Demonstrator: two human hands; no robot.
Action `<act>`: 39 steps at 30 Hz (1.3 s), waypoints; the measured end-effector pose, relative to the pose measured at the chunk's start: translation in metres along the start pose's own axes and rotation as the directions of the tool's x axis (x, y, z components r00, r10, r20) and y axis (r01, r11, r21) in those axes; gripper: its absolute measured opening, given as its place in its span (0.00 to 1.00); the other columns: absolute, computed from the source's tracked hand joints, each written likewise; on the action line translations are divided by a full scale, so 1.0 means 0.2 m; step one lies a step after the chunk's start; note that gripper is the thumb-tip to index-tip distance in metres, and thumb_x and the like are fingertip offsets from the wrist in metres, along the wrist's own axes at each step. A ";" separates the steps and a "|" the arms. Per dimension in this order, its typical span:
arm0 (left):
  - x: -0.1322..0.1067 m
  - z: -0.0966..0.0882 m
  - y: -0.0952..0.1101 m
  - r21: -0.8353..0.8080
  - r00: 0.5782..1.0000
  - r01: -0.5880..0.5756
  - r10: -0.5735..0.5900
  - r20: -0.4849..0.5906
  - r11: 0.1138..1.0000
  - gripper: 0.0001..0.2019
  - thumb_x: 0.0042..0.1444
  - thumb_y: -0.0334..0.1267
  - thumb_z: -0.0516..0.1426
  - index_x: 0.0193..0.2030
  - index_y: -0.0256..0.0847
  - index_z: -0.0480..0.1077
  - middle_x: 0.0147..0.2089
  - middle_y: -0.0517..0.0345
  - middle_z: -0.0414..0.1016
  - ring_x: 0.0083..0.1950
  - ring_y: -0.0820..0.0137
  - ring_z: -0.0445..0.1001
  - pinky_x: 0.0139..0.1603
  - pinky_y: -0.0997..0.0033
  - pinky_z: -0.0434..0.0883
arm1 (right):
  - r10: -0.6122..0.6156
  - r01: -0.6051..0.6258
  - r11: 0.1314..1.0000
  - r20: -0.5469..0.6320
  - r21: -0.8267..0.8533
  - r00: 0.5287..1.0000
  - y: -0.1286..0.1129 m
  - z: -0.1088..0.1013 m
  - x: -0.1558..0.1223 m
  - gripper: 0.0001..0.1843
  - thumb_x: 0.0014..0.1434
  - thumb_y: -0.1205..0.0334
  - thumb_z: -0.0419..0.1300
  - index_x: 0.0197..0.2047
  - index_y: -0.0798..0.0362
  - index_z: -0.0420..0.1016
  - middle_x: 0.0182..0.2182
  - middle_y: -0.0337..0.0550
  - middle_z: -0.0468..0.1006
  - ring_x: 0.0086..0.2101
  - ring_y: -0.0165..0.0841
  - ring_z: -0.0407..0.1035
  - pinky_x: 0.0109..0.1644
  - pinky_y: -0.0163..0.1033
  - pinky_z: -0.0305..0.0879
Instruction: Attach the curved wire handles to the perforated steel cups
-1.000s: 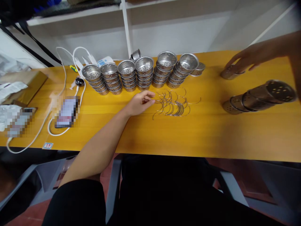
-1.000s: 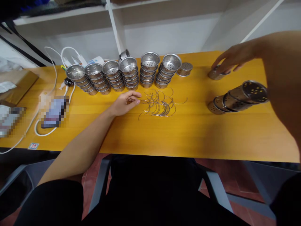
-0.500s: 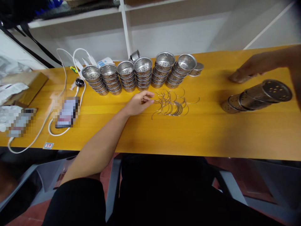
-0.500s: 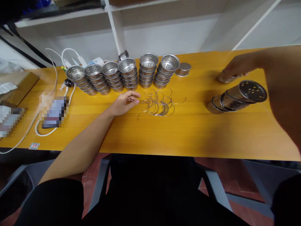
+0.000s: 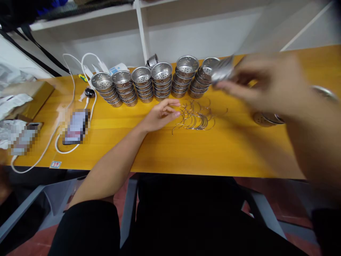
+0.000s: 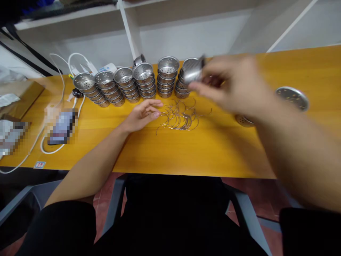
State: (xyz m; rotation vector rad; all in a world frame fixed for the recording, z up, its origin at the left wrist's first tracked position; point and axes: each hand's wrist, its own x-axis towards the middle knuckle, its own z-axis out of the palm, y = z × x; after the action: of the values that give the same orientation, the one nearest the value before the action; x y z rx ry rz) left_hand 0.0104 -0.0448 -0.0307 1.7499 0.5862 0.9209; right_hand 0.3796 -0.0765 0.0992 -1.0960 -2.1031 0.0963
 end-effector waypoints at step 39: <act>0.07 -0.13 -0.08 0.007 0.981 0.068 -0.066 -0.180 0.998 0.47 0.56 0.77 0.84 0.68 0.46 0.82 0.65 0.49 0.89 0.65 0.55 0.89 0.75 0.50 0.87 | -0.142 -0.015 0.819 0.229 0.574 0.963 0.05 0.58 -0.21 0.22 0.75 0.28 0.84 0.46 0.38 0.98 0.60 0.52 0.89 0.63 0.59 0.87 0.75 0.73 0.84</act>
State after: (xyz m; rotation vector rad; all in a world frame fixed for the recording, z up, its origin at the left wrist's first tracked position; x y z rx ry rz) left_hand -0.0017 -0.0142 -0.0363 1.6585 0.7651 1.0367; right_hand 0.3252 -0.0707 -0.0118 -0.6648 -2.1204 0.8319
